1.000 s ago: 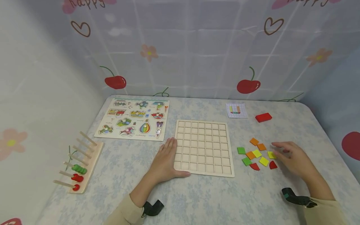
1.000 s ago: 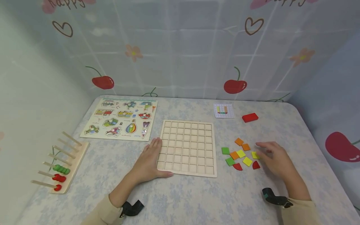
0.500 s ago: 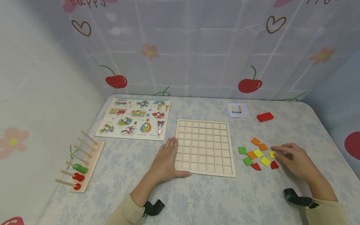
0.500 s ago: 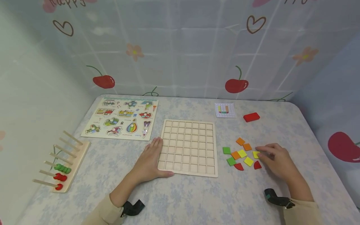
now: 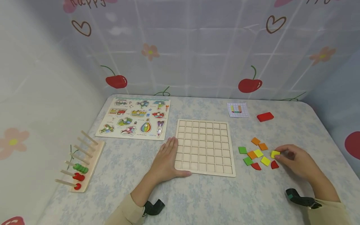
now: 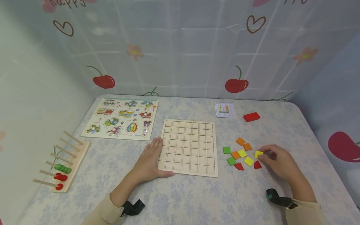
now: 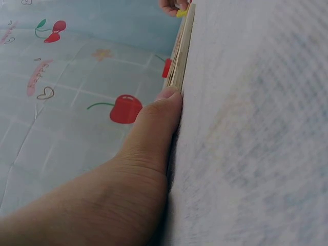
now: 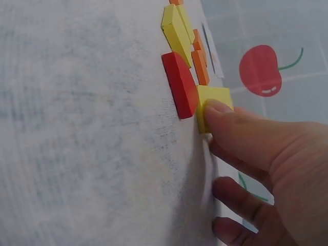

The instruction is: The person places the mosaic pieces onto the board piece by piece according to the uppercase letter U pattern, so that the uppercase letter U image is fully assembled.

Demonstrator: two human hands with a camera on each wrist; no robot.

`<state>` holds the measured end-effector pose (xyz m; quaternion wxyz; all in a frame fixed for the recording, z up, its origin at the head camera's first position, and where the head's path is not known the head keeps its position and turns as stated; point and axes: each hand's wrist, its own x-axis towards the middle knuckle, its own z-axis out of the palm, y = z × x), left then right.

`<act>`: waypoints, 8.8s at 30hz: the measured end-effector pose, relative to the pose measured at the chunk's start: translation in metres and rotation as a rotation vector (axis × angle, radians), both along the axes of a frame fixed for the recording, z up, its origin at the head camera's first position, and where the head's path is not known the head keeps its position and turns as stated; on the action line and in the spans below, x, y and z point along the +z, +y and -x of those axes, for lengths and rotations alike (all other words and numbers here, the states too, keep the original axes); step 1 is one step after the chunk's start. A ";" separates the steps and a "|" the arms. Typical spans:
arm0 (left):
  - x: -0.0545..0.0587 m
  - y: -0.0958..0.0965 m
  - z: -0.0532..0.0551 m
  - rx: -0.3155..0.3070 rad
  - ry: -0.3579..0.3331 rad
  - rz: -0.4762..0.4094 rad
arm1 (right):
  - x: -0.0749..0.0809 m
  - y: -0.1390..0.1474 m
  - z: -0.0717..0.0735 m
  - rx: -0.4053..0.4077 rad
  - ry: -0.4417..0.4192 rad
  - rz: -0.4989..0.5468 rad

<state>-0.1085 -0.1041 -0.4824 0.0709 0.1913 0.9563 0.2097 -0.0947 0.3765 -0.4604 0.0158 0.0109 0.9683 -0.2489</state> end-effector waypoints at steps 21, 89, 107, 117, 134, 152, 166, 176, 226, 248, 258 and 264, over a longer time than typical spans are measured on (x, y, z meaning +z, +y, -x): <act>0.002 0.000 -0.002 0.004 0.019 -0.004 | 0.024 -0.056 0.032 -0.039 -0.027 0.133; 0.002 0.000 -0.001 -0.006 0.035 0.057 | 0.014 -0.276 0.123 0.303 -0.067 0.269; 0.002 0.000 -0.001 -0.003 0.054 0.075 | 0.013 -0.275 0.123 0.337 -0.038 0.124; 0.001 0.000 -0.001 -0.001 0.061 0.069 | 0.014 -0.273 0.120 0.348 -0.032 0.095; -0.004 -0.001 -0.001 0.018 0.044 0.065 | 0.039 -0.184 0.076 0.368 0.060 0.184; 0.002 0.001 -0.002 0.004 0.031 0.045 | 0.025 -0.067 0.015 0.110 0.043 0.055; 0.001 0.001 -0.002 0.005 0.032 0.033 | 0.019 -0.057 0.012 0.088 0.039 0.038; 0.002 0.001 -0.003 0.007 0.026 0.034 | 0.018 -0.054 0.014 0.132 -0.054 0.032; 0.000 0.000 -0.002 0.009 0.026 0.050 | 0.021 -0.100 0.040 0.147 -0.049 0.226; 0.000 0.000 -0.002 0.002 0.017 0.076 | 0.015 -0.236 0.095 0.338 -0.029 0.379; -0.002 0.000 -0.001 -0.004 0.044 0.073 | 0.016 -0.268 0.102 0.356 -0.047 0.334; -0.002 0.000 -0.001 -0.008 0.053 0.074 | 0.014 -0.271 0.104 0.352 -0.059 0.328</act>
